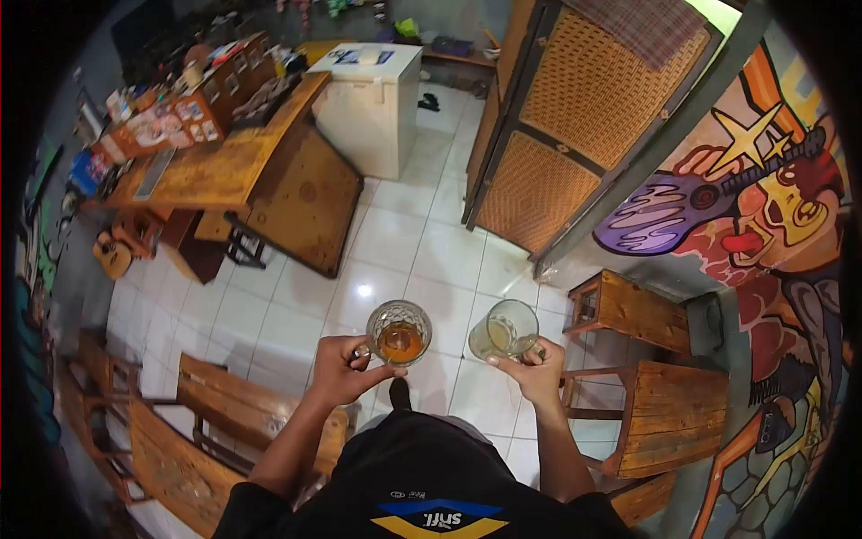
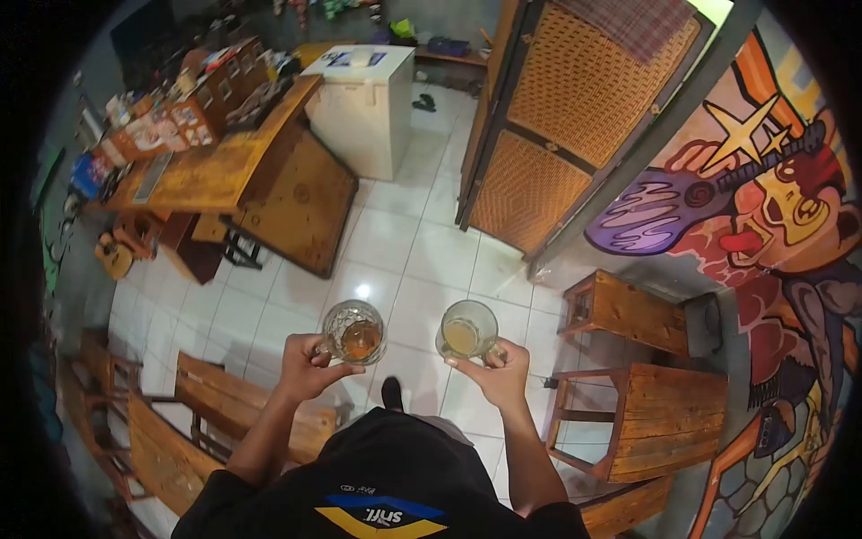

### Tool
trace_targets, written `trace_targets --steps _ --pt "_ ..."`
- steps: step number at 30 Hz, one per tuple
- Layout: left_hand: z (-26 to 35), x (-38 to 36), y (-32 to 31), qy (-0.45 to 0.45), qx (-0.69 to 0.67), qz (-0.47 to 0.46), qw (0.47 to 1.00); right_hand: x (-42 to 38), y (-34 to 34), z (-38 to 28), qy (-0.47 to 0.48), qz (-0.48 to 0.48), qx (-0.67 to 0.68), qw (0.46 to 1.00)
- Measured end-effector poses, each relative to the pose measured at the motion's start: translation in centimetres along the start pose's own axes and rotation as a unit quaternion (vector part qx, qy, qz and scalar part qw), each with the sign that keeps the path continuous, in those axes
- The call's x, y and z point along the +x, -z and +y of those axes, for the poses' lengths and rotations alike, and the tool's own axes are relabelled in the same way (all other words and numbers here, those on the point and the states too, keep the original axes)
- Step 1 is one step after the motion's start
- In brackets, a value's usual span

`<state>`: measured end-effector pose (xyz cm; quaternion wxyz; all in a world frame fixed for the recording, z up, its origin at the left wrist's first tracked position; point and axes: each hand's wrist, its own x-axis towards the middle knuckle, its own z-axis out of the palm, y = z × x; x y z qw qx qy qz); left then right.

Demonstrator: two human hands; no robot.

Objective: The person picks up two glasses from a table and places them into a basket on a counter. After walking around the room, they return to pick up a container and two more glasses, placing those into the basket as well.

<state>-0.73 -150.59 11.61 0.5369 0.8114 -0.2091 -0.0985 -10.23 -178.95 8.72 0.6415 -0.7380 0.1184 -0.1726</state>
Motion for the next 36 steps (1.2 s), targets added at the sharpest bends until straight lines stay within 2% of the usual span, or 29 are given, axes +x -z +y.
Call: trace_targets --steps 1,3,8,10,14,16,19,23,26,29,31,34,36 --pt "-0.2 1.8 0.8 -0.030 0.020 -0.015 0.999 1.7 -0.5 0.0 0.002 0.015 -0.001 1.000" --pt "-1.4 5.3 1.4 -0.010 -0.049 -0.021 0.999 3.6 -1.0 0.0 -0.012 0.028 0.033 0.999" --pt "-2.8 14.0 1.9 -0.058 -0.052 -0.040 0.996 8.6 -1.0 0.4 -0.005 0.052 -0.013 0.999" --pt "-2.9 17.5 1.4 -0.051 -0.060 -0.056 0.995 11.0 -0.7 0.6 -0.019 0.070 -0.013 0.997" --pt "-4.0 24.7 -0.2 -0.051 -0.045 -0.069 0.995 16.7 0.7 3.2 -0.025 0.076 -0.020 0.997" --pt "-4.1 28.1 -0.7 -0.078 -0.012 -0.090 0.993 20.1 1.2 4.2 -0.033 0.064 -0.028 0.997" --pt "-4.3 32.8 -1.0 -0.048 -0.014 -0.073 0.996 25.9 1.5 4.8 -0.067 0.051 -0.048 0.995" --pt "-3.6 38.2 0.1 -0.030 0.005 -0.045 0.999 34.2 1.2 4.9 -0.038 -0.041 -0.082 0.995" --pt "-4.0 41.1 1.1 0.043 -0.086 0.020 0.995 39.6 -0.7 4.0 -0.010 -0.062 -0.071 0.995" --pt "-6.6 44.3 2.3 0.022 -0.103 0.058 0.993 44.3 -2.8 5.9 -0.019 -0.095 -0.046 0.994" --pt "-7.9 47.0 3.5 0.030 -0.085 0.062 0.994 47.7 -4.8 5.1 -0.028 -0.104 -0.060 0.992" --pt "-9.7 50.9 5.6 0.089 -0.137 0.073 0.984 52.5 -7.8 5.6 -0.041 -0.112 -0.080 0.990" --pt "-10.7 54.2 7.4 0.089 -0.108 0.063 0.988 55.9 -9.7 5.7 -0.035 -0.110 -0.074 0.991"
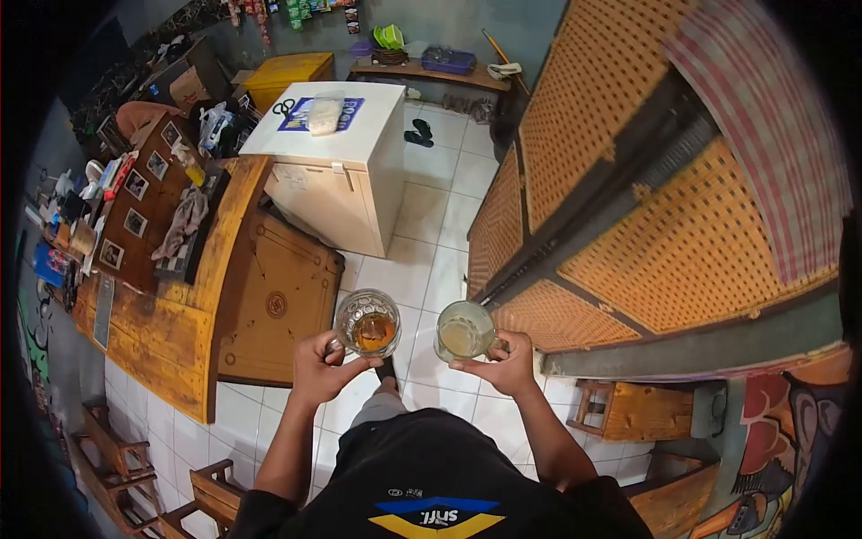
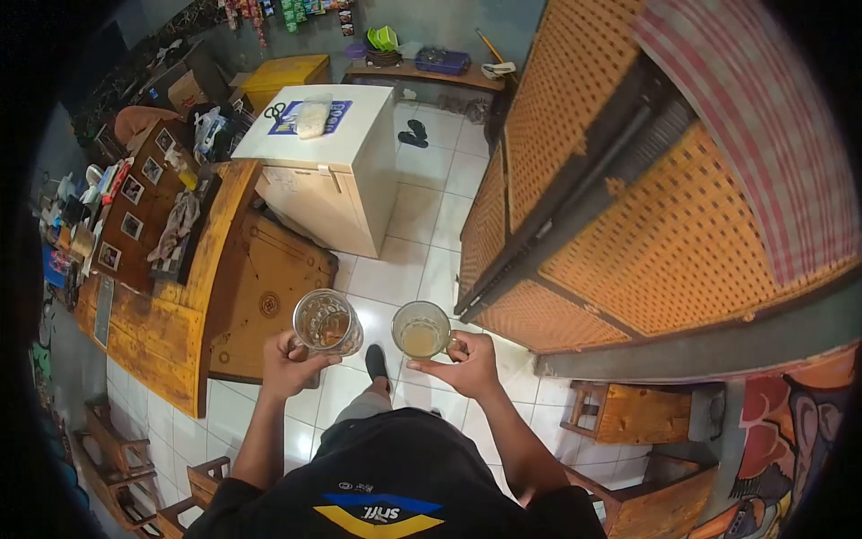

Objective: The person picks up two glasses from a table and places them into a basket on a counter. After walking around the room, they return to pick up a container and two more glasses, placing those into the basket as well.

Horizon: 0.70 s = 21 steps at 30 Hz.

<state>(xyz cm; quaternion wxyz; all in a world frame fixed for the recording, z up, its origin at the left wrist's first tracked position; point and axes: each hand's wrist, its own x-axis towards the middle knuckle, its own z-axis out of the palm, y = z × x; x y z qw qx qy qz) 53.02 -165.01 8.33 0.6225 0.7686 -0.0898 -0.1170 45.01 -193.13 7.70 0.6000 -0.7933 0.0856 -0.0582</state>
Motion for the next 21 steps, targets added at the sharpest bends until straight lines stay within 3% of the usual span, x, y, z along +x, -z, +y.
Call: trace_targets --steps 4,5,8,10,13,15,18,21 --pt "1.9 8.8 3.5 -0.041 0.051 -0.012 0.998 8.5 -3.3 2.1 0.047 0.042 -0.007 0.998" --pt "2.5 10.9 4.2 -0.064 0.086 -0.030 0.994 9.9 -3.3 -0.8 0.023 0.026 -0.026 0.999" --pt "4.0 16.2 5.2 -0.058 0.081 -0.058 0.993 13.5 -4.3 -1.4 -0.006 0.051 0.009 0.999" --pt "3.9 19.3 5.6 -0.079 0.076 -0.094 0.990 15.9 -4.0 -1.9 0.037 0.082 -0.013 0.996" --pt "3.6 24.2 4.2 -0.103 0.060 -0.114 0.986 19.2 -2.7 -1.1 0.055 0.101 0.078 0.990" --pt "4.6 27.6 2.6 -0.105 0.066 -0.132 0.983 21.4 -1.1 -0.3 0.058 0.118 0.061 0.989" --pt "5.2 32.8 -0.5 -0.098 0.042 -0.150 0.983 25.0 1.2 0.8 -0.033 0.132 0.107 0.985" --pt "7.9 37.9 -3.1 -0.129 0.111 -0.172 0.970 29.7 3.7 1.1 -0.021 0.162 0.109 0.981"
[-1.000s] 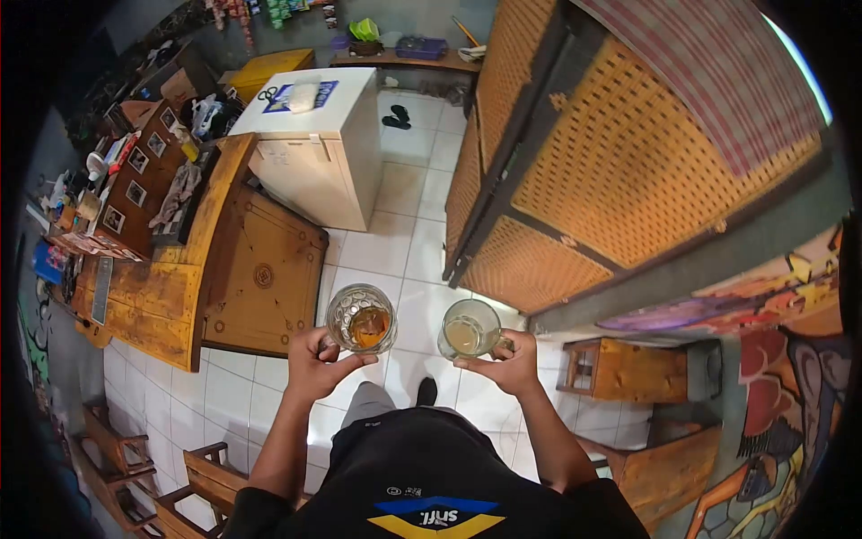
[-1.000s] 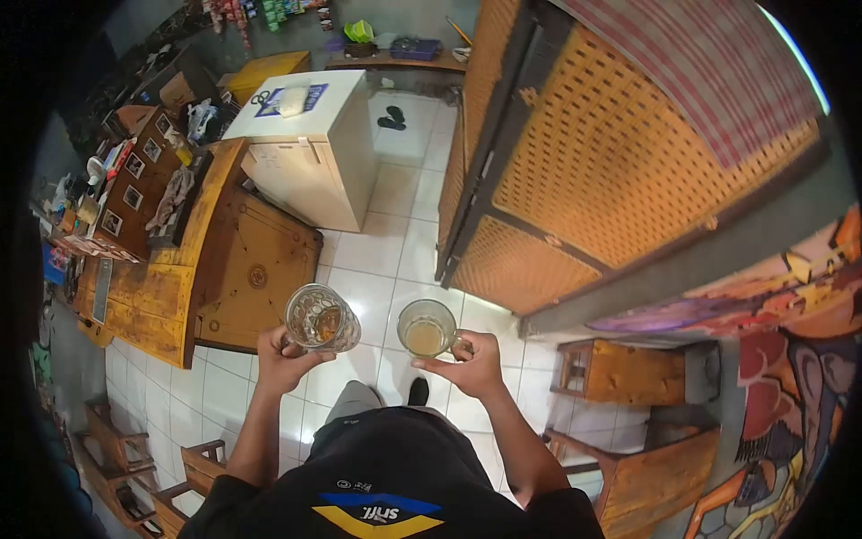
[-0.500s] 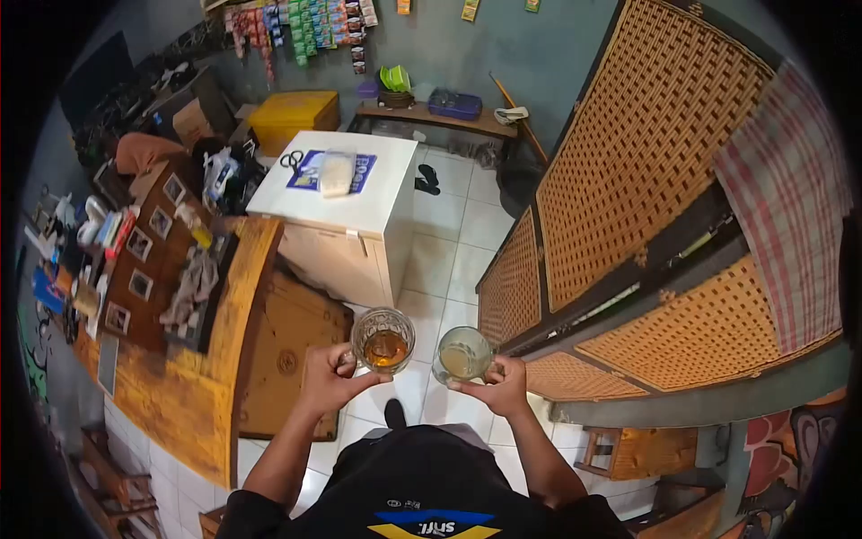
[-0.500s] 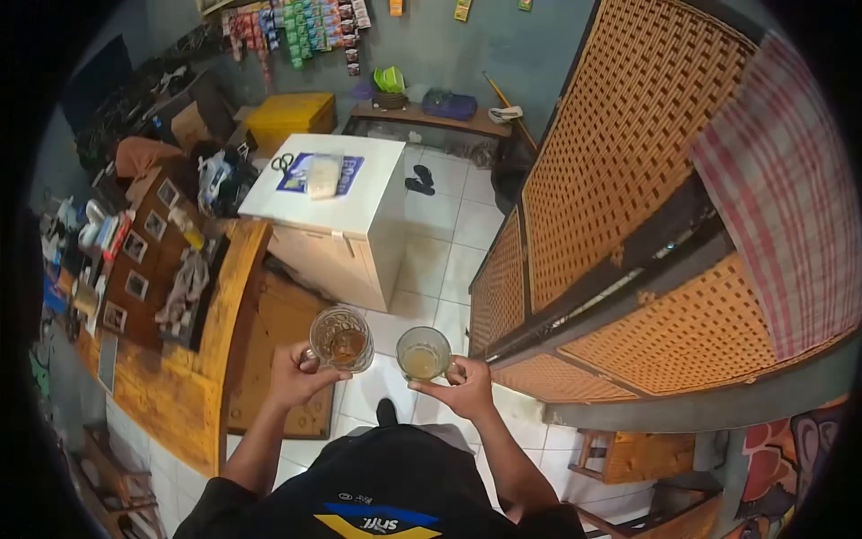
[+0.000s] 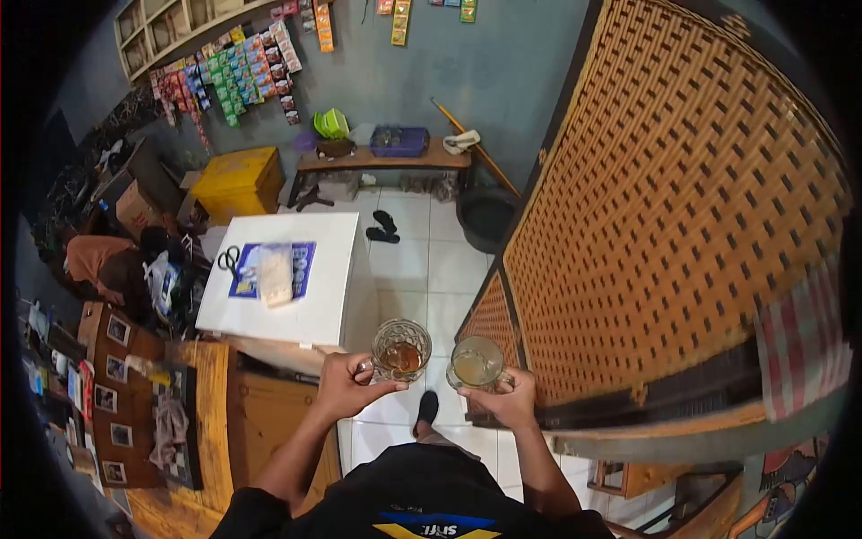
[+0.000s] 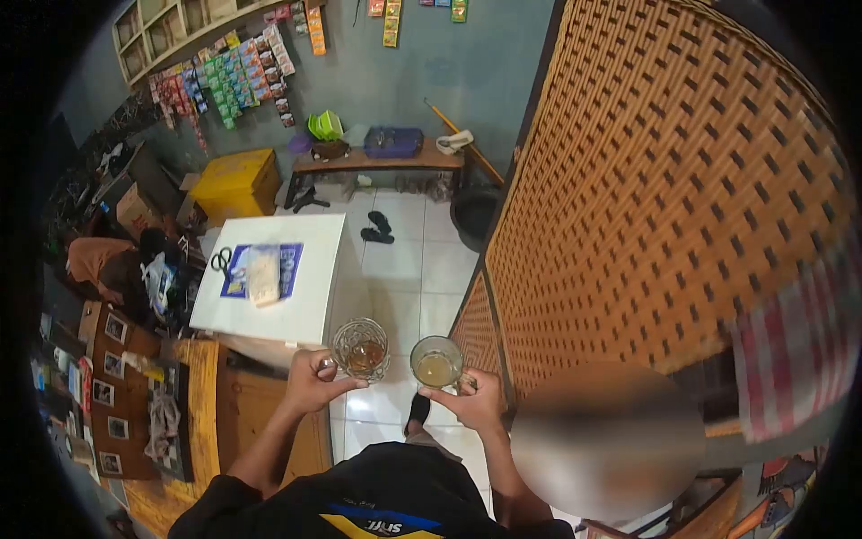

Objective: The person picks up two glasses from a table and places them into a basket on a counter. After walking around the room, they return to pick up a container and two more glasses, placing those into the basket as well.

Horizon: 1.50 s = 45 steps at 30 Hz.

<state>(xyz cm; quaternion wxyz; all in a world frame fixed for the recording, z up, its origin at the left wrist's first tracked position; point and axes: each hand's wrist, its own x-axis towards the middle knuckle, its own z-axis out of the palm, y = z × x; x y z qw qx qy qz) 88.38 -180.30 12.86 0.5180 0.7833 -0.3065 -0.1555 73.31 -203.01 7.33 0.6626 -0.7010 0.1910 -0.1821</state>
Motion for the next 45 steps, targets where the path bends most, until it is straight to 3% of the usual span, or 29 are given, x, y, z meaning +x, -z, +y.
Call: trace_targets --steps 2,4,5,10,14,16,18,21,24,27,34,39,45 --pt "-0.4 3.7 -0.4 0.010 -0.010 -0.003 1.000 3.5 0.5 -0.9 0.020 -0.007 -0.020 1.000" --pt "-0.1 7.0 -0.4 0.033 -0.006 -0.005 0.999 6.4 0.4 -2.9 0.031 0.047 -0.108 0.993" --pt "0.3 8.6 0.2 -0.035 0.031 -0.007 0.999 8.0 1.2 0.9 0.068 0.063 -0.152 0.984" --pt "0.0 15.1 0.0 0.021 0.044 -0.024 0.999 12.1 0.9 3.1 0.009 0.114 -0.049 0.992" --pt "-1.8 20.3 0.5 0.030 0.045 -0.061 0.997 14.3 1.4 0.6 -0.049 0.117 -0.116 0.985" --pt "-2.9 23.4 0.9 0.014 0.039 -0.068 0.997 16.5 1.2 1.0 -0.036 0.124 0.053 0.990" --pt "-3.5 26.5 1.3 0.018 0.025 -0.071 0.997 19.3 1.2 0.4 -0.068 0.110 0.021 0.991" --pt "-4.7 31.2 2.7 -0.023 0.026 -0.060 0.998 25.2 0.2 0.2 -0.047 0.137 0.097 0.985" --pt "-6.1 35.1 5.1 -0.010 -0.019 -0.039 0.999 31.6 -1.0 0.9 -0.027 0.095 0.034 0.995" --pt "-8.1 39.1 8.6 -0.009 -0.027 -0.018 0.999 38.7 -2.7 -0.1 0.011 0.081 -0.123 0.989" --pt "-9.8 46.1 15.3 -0.002 -0.005 0.069 0.998 50.5 -7.6 -2.5 0.078 0.028 -0.034 0.996" --pt "-11.6 48.8 15.8 0.020 -0.064 0.113 0.991 57.1 -8.6 -2.0 0.071 0.027 -0.074 0.994" --pt "-13.1 54.9 15.5 0.014 -0.042 0.139 0.989 65.4 -8.5 -1.4 0.091 0.021 -0.087 0.992"
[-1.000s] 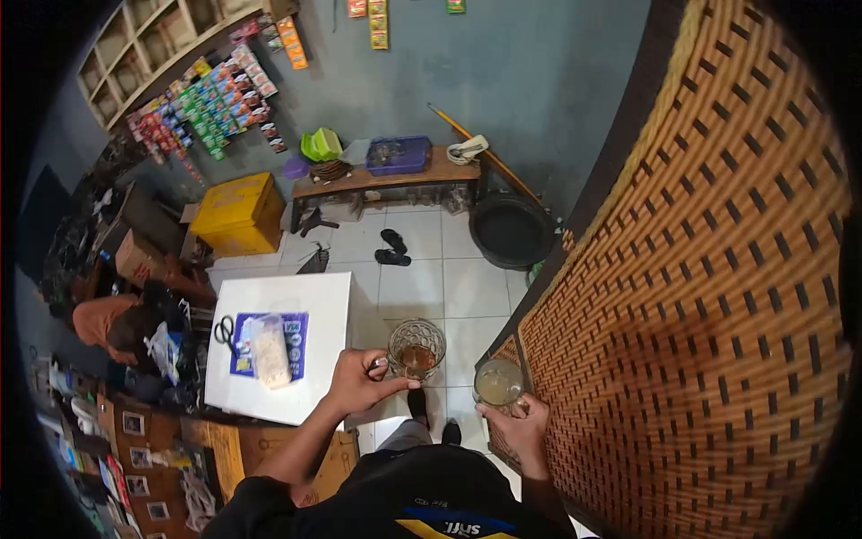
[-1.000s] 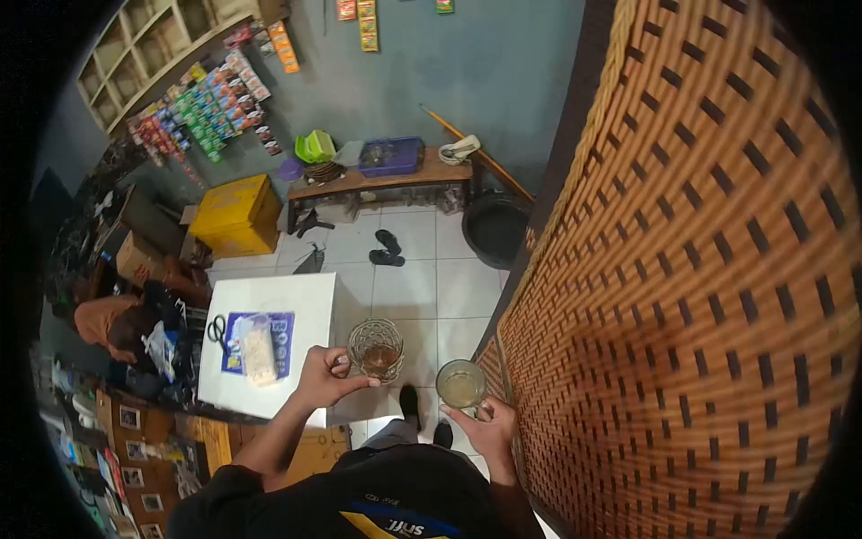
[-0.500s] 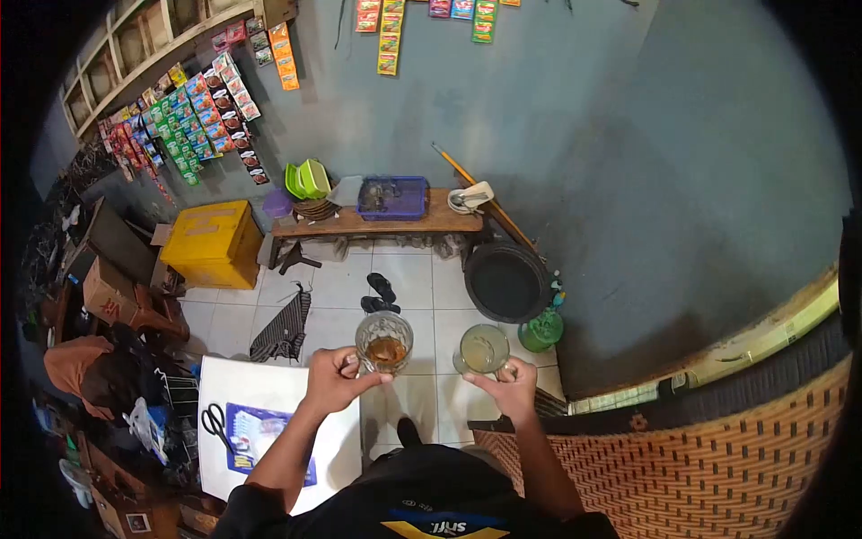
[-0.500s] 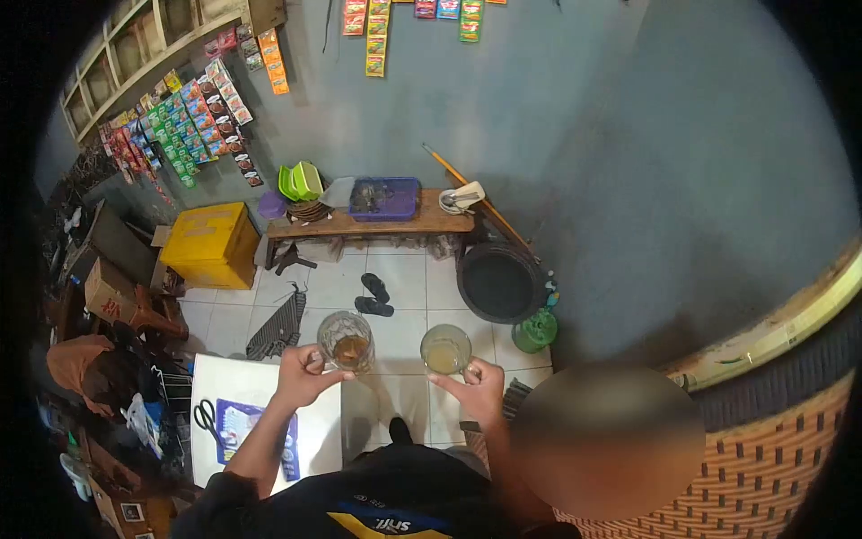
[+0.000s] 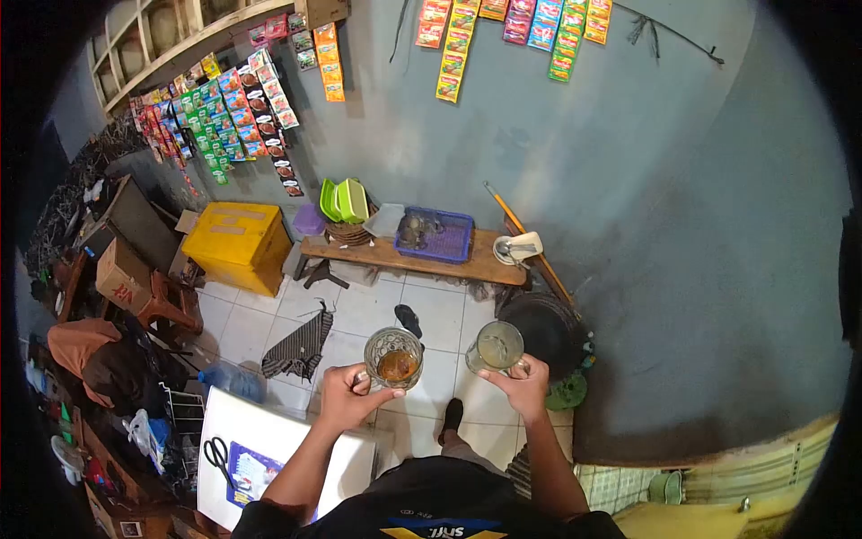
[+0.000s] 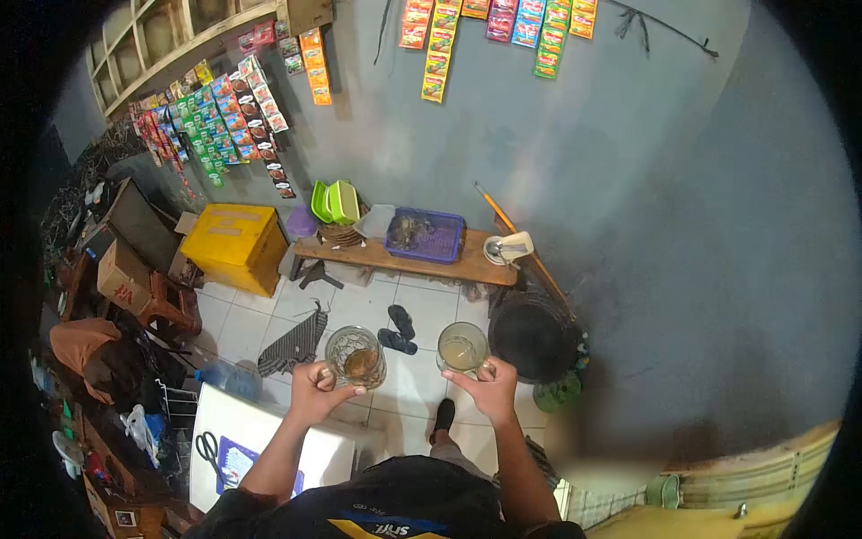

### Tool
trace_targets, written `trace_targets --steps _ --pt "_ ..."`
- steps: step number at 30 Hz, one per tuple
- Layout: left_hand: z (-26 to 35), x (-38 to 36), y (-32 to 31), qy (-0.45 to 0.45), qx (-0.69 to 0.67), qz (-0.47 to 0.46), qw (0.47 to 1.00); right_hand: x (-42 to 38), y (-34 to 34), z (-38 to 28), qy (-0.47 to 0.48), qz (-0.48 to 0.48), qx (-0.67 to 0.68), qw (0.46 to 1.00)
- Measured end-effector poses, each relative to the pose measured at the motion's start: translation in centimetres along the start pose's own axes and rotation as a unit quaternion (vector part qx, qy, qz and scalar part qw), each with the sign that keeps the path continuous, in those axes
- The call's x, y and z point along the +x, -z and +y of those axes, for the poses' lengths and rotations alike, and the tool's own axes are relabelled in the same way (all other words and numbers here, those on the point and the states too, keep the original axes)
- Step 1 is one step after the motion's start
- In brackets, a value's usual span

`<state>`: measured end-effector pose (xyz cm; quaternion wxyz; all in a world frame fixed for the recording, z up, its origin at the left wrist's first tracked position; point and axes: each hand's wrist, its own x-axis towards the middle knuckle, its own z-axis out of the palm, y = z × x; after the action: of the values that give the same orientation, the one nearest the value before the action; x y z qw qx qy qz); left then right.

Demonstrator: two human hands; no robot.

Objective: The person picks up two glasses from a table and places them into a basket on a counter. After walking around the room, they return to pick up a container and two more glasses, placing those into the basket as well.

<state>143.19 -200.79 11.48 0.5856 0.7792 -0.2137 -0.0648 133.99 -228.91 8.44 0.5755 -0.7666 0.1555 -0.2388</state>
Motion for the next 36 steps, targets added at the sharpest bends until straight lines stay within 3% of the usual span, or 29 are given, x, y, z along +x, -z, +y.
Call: trace_targets --steps 5,7,14,17,23,26,28,32,36 --pt "-0.7 6.4 -3.2 0.024 0.019 0.002 1.000 6.5 1.6 3.7 0.005 -0.014 -0.017 1.000" --pt "0.3 9.5 -4.6 0.020 0.026 -0.002 0.999 9.3 2.1 2.9 -0.036 -0.023 0.023 0.999" --pt "-0.5 16.0 -7.8 0.001 0.020 0.005 1.000 16.9 3.4 5.9 -0.024 -0.003 0.080 0.996" --pt "-1.6 18.3 -7.9 0.012 -0.031 0.000 0.999 19.4 3.2 7.4 -0.051 0.006 0.019 0.998" --pt "-4.2 23.6 -6.1 0.023 -0.020 -0.020 0.999 23.8 -0.6 6.6 -0.089 0.005 0.000 0.996" --pt "-5.6 27.4 -4.5 0.023 -0.024 -0.029 0.999 26.4 -2.9 7.0 -0.101 -0.029 -0.070 0.992" --pt "-6.1 29.9 -3.1 0.032 -0.045 -0.042 0.998 27.9 -5.0 6.6 -0.099 0.007 0.129 0.987" --pt "-7.8 34.5 -0.4 0.007 -0.052 -0.073 0.996 31.3 -7.3 7.4 -0.111 0.015 0.104 0.988" --pt "-10.0 38.2 0.4 -0.006 -0.058 -0.079 0.995 33.4 -10.1 6.4 -0.110 0.047 0.171 0.978"
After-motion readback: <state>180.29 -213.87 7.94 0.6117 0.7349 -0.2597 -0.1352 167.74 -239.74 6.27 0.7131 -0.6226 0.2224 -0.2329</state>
